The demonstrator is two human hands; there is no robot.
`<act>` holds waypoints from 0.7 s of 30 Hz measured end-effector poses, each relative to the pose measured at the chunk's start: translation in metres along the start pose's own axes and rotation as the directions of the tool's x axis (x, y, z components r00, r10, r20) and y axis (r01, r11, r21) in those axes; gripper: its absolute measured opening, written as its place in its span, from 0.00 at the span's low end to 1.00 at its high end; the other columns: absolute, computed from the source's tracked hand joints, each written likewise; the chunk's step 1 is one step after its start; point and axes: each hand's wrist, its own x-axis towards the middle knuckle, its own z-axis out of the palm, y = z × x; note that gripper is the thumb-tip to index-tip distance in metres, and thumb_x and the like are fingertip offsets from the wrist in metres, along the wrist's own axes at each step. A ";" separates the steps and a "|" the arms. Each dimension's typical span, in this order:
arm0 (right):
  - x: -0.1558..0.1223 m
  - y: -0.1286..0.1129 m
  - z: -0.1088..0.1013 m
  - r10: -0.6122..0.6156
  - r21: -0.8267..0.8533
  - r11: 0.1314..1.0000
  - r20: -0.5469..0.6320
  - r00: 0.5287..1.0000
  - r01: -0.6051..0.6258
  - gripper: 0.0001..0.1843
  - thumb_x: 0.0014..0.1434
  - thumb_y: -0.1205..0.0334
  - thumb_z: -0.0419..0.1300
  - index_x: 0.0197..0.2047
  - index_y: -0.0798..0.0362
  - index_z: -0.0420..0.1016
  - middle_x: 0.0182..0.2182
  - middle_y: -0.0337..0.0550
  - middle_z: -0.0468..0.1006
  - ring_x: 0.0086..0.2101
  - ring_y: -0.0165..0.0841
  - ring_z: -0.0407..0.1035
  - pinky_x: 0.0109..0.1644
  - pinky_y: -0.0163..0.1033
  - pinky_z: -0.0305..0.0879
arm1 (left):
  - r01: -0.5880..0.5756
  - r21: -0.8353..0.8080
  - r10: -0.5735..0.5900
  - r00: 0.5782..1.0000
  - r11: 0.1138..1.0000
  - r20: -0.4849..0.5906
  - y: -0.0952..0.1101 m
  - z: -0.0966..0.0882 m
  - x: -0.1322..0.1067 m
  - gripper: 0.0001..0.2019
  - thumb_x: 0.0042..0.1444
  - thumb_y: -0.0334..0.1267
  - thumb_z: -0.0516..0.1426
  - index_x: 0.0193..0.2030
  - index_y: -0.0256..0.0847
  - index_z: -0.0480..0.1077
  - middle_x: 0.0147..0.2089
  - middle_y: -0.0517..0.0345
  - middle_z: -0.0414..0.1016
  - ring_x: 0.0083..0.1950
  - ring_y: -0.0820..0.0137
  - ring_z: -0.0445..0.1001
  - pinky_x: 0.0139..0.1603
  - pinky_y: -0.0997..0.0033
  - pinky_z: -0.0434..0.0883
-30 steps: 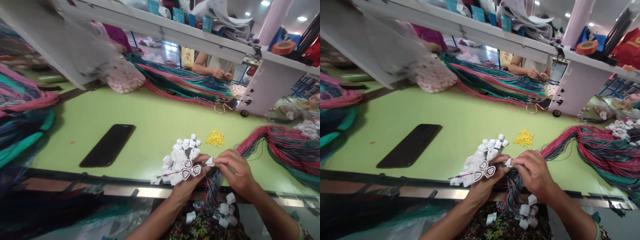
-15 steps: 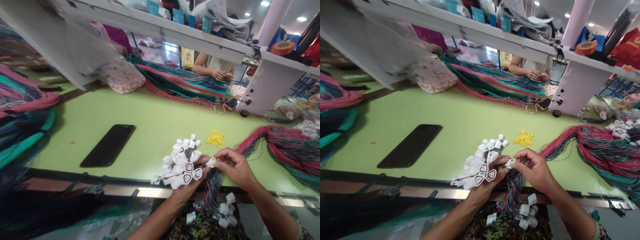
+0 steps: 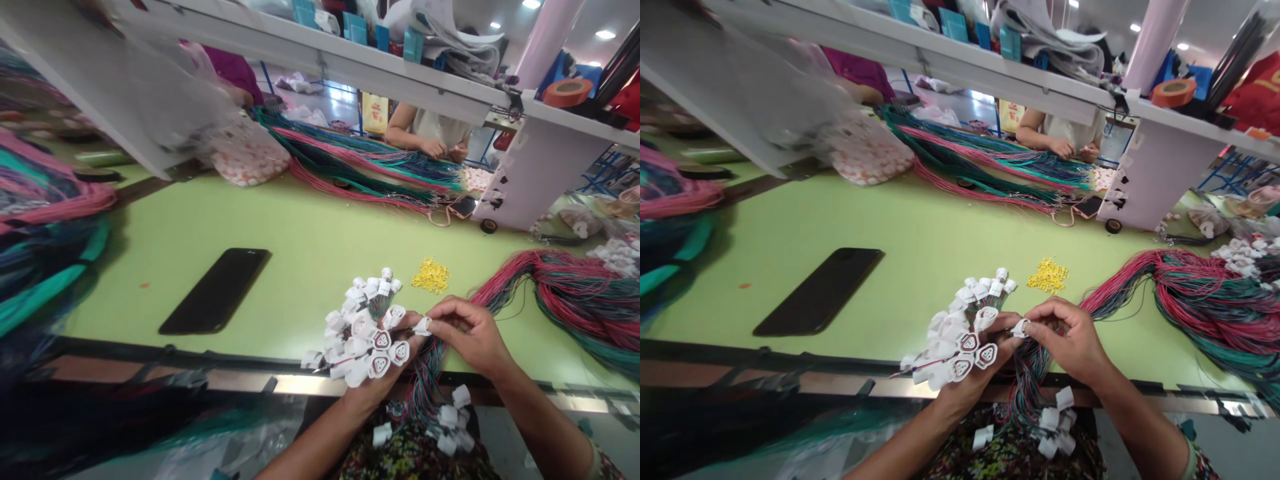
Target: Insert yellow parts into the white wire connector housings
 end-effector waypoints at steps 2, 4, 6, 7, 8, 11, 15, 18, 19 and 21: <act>0.000 0.002 0.001 0.021 0.030 0.999 -0.004 1.000 -0.021 0.04 0.54 0.61 0.69 0.35 0.51 0.81 0.31 0.40 0.79 0.33 0.31 0.73 0.37 0.37 0.70 | 0.014 -0.007 -0.014 1.000 1.000 -0.018 -0.005 0.000 0.000 0.09 0.53 0.42 0.64 0.41 0.47 0.79 0.44 0.52 0.80 0.47 0.56 0.77 0.49 0.54 0.74; 0.000 0.003 0.001 0.039 0.069 0.997 -0.004 0.999 -0.039 0.04 0.54 0.62 0.69 0.34 0.51 0.81 0.30 0.39 0.79 0.32 0.30 0.73 0.36 0.37 0.71 | 0.017 -0.005 -0.017 1.000 1.000 -0.020 -0.009 0.001 0.001 0.09 0.51 0.42 0.65 0.40 0.46 0.79 0.43 0.52 0.80 0.46 0.57 0.77 0.46 0.56 0.75; -0.001 0.003 0.001 0.036 0.082 0.996 0.002 0.999 -0.036 0.04 0.53 0.62 0.69 0.33 0.51 0.80 0.29 0.39 0.78 0.31 0.30 0.73 0.35 0.37 0.70 | 0.015 0.000 -0.015 1.000 1.000 -0.019 -0.011 0.003 0.002 0.09 0.50 0.41 0.66 0.39 0.45 0.79 0.43 0.51 0.80 0.45 0.57 0.77 0.44 0.57 0.75; -0.001 0.002 0.000 0.027 0.072 0.997 0.010 1.000 -0.028 0.03 0.54 0.63 0.68 0.33 0.51 0.80 0.29 0.39 0.78 0.31 0.30 0.72 0.35 0.36 0.70 | 0.013 0.005 -0.013 1.000 1.000 -0.015 -0.011 0.003 0.003 0.09 0.50 0.41 0.66 0.38 0.45 0.79 0.43 0.51 0.80 0.45 0.57 0.77 0.45 0.57 0.75; -0.002 0.001 -0.001 0.016 0.053 0.998 0.019 1.000 -0.017 0.03 0.54 0.63 0.68 0.33 0.52 0.79 0.29 0.39 0.77 0.31 0.30 0.72 0.35 0.36 0.70 | 0.011 0.004 -0.011 1.000 1.000 -0.008 -0.010 0.004 0.004 0.09 0.49 0.41 0.66 0.38 0.45 0.79 0.42 0.51 0.80 0.44 0.58 0.77 0.45 0.57 0.75; -0.003 -0.003 -0.003 -0.031 -0.034 0.999 0.071 0.997 0.034 0.05 0.57 0.61 0.66 0.38 0.50 0.79 0.33 0.40 0.76 0.32 0.31 0.71 0.36 0.37 0.69 | 0.034 -0.062 -0.031 0.999 0.998 0.043 -0.004 0.005 0.004 0.09 0.51 0.41 0.65 0.39 0.44 0.78 0.41 0.51 0.81 0.44 0.59 0.78 0.47 0.57 0.75; -0.005 -0.006 -0.009 -0.193 -0.185 0.959 0.130 0.973 0.215 0.12 0.57 0.60 0.69 0.44 0.48 0.76 0.40 0.43 0.76 0.36 0.33 0.72 0.37 0.38 0.70 | 0.043 -0.122 -0.032 0.996 0.992 0.088 0.007 0.001 0.006 0.12 0.51 0.42 0.66 0.42 0.44 0.77 0.44 0.50 0.81 0.46 0.58 0.78 0.49 0.56 0.75; -0.012 -0.009 -0.022 -0.230 -0.305 0.914 0.156 0.961 0.269 0.06 0.61 0.63 0.64 0.42 0.49 0.73 0.38 0.42 0.77 0.37 0.33 0.72 0.40 0.38 0.69 | 0.025 -0.086 -0.018 0.997 0.996 0.080 0.016 -0.004 0.011 0.12 0.49 0.41 0.66 0.41 0.44 0.77 0.42 0.51 0.80 0.43 0.59 0.78 0.46 0.57 0.75; -0.017 -0.010 -0.028 -0.208 -0.351 0.895 0.215 0.954 0.275 0.05 0.62 0.65 0.62 0.42 0.49 0.73 0.38 0.42 0.78 0.37 0.33 0.71 0.41 0.38 0.68 | 0.014 -0.073 -0.010 0.998 0.997 0.064 0.019 -0.005 0.013 0.11 0.50 0.41 0.66 0.40 0.43 0.77 0.40 0.52 0.79 0.41 0.60 0.77 0.44 0.58 0.75; -0.030 -0.012 -0.039 -0.129 -0.442 0.838 0.410 0.903 0.320 0.04 0.63 0.66 0.60 0.42 0.50 0.73 0.36 0.41 0.78 0.36 0.32 0.71 0.41 0.38 0.67 | 0.027 -0.088 -0.022 0.998 0.996 0.061 0.022 -0.005 0.016 0.10 0.53 0.43 0.63 0.40 0.43 0.76 0.33 0.55 0.77 0.33 0.64 0.75 0.37 0.61 0.74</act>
